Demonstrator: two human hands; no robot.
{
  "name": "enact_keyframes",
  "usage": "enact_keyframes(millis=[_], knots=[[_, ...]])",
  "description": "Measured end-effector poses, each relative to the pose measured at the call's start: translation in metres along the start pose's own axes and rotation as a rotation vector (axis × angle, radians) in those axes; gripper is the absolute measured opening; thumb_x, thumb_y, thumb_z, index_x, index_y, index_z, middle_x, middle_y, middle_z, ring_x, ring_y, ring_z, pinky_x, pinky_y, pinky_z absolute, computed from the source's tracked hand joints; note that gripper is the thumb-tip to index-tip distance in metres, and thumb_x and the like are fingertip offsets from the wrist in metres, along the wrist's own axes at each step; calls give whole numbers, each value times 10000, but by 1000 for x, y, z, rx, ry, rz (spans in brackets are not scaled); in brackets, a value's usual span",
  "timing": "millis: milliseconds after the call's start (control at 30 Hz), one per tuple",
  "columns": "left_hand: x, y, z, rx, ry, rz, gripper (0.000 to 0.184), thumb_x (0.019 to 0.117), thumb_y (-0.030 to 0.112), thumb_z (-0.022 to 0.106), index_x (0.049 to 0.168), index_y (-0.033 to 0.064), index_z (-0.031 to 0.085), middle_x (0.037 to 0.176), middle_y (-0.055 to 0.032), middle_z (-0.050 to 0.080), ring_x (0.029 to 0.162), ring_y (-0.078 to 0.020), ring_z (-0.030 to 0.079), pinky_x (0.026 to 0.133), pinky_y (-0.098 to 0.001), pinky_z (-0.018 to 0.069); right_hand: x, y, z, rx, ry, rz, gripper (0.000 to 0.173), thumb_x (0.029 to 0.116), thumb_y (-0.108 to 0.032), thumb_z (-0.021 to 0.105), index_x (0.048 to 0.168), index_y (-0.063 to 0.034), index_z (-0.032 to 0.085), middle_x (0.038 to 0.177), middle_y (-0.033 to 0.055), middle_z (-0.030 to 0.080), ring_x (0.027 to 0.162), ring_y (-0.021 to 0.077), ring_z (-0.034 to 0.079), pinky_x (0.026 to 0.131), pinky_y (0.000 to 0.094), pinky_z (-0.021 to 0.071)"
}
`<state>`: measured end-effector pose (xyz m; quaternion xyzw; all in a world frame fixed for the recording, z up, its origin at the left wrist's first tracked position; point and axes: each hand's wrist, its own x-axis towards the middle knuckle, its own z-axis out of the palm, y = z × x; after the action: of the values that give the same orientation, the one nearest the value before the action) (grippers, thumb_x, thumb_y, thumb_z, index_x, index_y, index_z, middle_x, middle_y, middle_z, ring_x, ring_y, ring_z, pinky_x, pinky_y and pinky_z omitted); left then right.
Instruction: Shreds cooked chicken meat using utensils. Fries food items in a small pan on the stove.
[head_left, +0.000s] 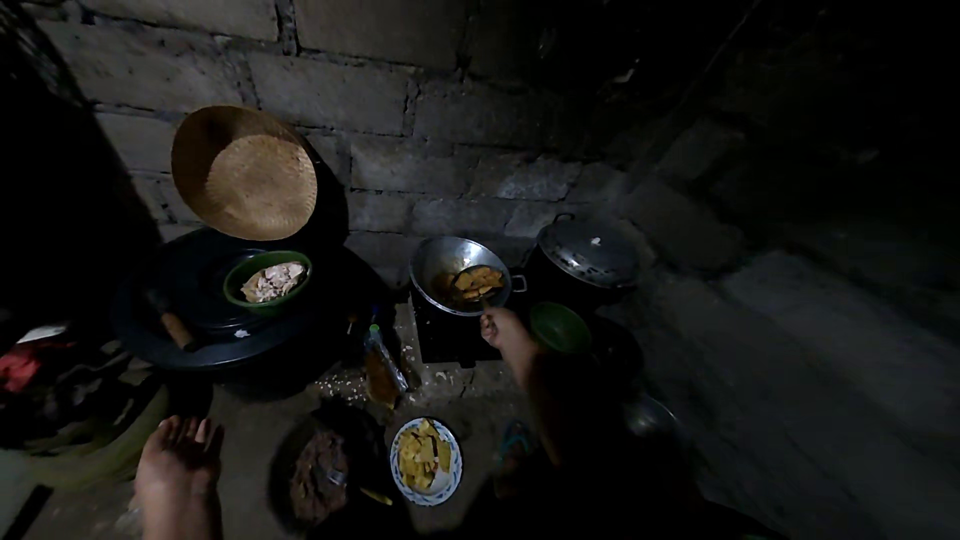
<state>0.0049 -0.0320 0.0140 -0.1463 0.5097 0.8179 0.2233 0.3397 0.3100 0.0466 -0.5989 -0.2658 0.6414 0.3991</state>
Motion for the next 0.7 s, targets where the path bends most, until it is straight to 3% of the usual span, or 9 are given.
enact_keyframes(millis=[267,467,600,700], knots=[[4,1,-5,20,-14,-6,483,1068,346,419,1484,103,382,1480,-108,449,1283,-225,511,989,-449,470,-16,-9,-3,29,-15,-50,38,1053,-111,509,1042,-75,507,711,7,466,468,41,416,409,158,374],[2,3,-7,-10,-27,-13,484,1069,346,420,1490,109,387,1510,-103,435,1317,-229,494,992,-446,470,-22,-12,-5,-121,44,-112,107,1076,-124,472,1164,-66,489,745,17,447,489,54,404,422,173,356],[0,5,-6,-13,-23,-11,482,1076,345,405,1492,103,381,1514,-111,423,1317,-235,491,986,-441,471,-24,-8,3,-363,49,-157,313,1133,-248,391,1371,-53,449,808,30,437,542,87,398,476,221,355],[0,6,-8,-19,-24,-11,483,1072,341,415,1493,106,380,1517,-108,422,1324,-234,486,994,-441,467,-23,-1,13,-420,47,-166,431,1146,-277,335,1541,-104,323,877,53,432,597,118,410,526,265,375]])
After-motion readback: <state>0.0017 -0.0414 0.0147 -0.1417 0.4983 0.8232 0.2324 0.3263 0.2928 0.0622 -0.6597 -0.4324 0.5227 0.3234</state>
